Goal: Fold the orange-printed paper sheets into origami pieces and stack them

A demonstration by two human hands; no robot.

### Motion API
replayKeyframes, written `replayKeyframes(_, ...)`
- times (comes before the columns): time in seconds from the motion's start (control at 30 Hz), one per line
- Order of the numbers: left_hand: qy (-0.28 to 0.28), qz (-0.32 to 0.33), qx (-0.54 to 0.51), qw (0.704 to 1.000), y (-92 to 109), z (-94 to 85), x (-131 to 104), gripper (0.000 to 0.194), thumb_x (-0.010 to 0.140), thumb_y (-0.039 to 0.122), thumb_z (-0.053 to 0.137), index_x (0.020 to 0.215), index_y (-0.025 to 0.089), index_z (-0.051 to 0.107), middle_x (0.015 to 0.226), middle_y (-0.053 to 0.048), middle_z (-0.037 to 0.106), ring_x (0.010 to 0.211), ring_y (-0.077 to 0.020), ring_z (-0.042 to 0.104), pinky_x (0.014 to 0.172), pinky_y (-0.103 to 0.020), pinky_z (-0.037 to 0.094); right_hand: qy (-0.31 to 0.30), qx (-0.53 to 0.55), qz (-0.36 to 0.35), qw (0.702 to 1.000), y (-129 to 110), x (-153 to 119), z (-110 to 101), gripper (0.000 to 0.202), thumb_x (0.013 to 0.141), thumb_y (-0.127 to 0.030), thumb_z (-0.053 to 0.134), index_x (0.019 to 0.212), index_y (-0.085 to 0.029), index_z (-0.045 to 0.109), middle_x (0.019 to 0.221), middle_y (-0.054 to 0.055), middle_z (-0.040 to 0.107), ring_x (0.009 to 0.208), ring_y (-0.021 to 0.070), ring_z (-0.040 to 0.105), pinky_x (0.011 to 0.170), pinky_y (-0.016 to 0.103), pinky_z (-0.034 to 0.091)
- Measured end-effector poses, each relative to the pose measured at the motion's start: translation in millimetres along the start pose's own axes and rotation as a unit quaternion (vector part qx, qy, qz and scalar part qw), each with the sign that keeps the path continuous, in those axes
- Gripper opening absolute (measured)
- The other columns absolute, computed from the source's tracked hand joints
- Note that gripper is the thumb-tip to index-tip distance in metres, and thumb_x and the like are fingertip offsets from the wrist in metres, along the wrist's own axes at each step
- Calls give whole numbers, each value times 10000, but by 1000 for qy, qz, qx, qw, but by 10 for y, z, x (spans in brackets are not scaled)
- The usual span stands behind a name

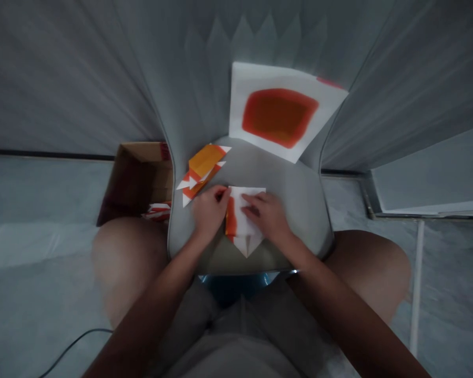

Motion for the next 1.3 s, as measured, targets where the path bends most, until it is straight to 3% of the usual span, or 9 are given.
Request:
replayKeyframes(0.1, 2, 19, -27, 999, -35, -23, -39, 266, 990, 464, 619, 986, 254, 782, 881, -35, 806, 779, -219, 736, 700, -330, 497, 1, -8, 2, 1000, -10, -2, -5, 357, 1003, -335, 631, 1327, -228, 734, 1046, 112, 718, 952, 264, 647, 879, 404, 491)
replayKeyframes(0.23, -37, 63, -71, 995, -54, -39, -124, 212, 949, 388, 695, 1097, 254, 766, 934, -27, 807, 821, -209, 742, 774, -337, 550, 1, -11, 0, 1000, -19, -1, -10, 356, 1007, -338, 619, 1331, -236, 728, 1012, 107, 709, 958, 269, 638, 877, 405, 485)
replayKeyframes(0.47, -20, 143, -76, 987, -10, -28, -224, 227, 1003, 310, 631, 1175, 280, 776, 1185, -32, 792, 1076, -223, 737, 968, -390, 551, -6, -4, 6, 1000, -37, 1, -42, 363, 1002, -330, 628, 1331, -208, 721, 1026, 115, 711, 991, 274, 641, 899, 398, 476)
replayKeyframes(0.73, 3, 76, -73, 994, -23, 33, -102, 229, 1012, 386, 623, 1102, 268, 797, 1030, -16, 823, 890, -210, 767, 823, -347, 571, -5, -2, 11, 1000, -28, -2, -44, 351, 993, -321, 640, 1316, -212, 722, 1004, 100, 725, 942, 261, 650, 863, 384, 474)
replayKeyframes(0.97, -10, 158, -82, 984, -9, 35, -153, 236, 1010, 255, 618, 1161, 307, 791, 1234, -9, 782, 1115, -214, 739, 1007, -406, 566, -3, 11, 6, 1000, -28, -1, -56, 350, 982, -309, 652, 1312, -216, 723, 1061, 105, 735, 978, 260, 661, 885, 381, 486)
replayKeyframes(1.3, -61, 227, -82, 969, -20, 62, -162, 215, 989, 228, 650, 1097, 319, 812, 1254, -13, 774, 1098, -204, 741, 993, -407, 578, -1, 66, 63, 996, 16, 44, -97, 318, 987, -272, 607, 1279, -208, 717, 993, 76, 785, 869, 234, 699, 790, 346, 494)
Point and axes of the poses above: each hand's wrist, its own x-axis towards the middle knuckle, its own z-axis out of the palm, y = z × x, the point moved 4 cm from there along x, towards the middle knuckle
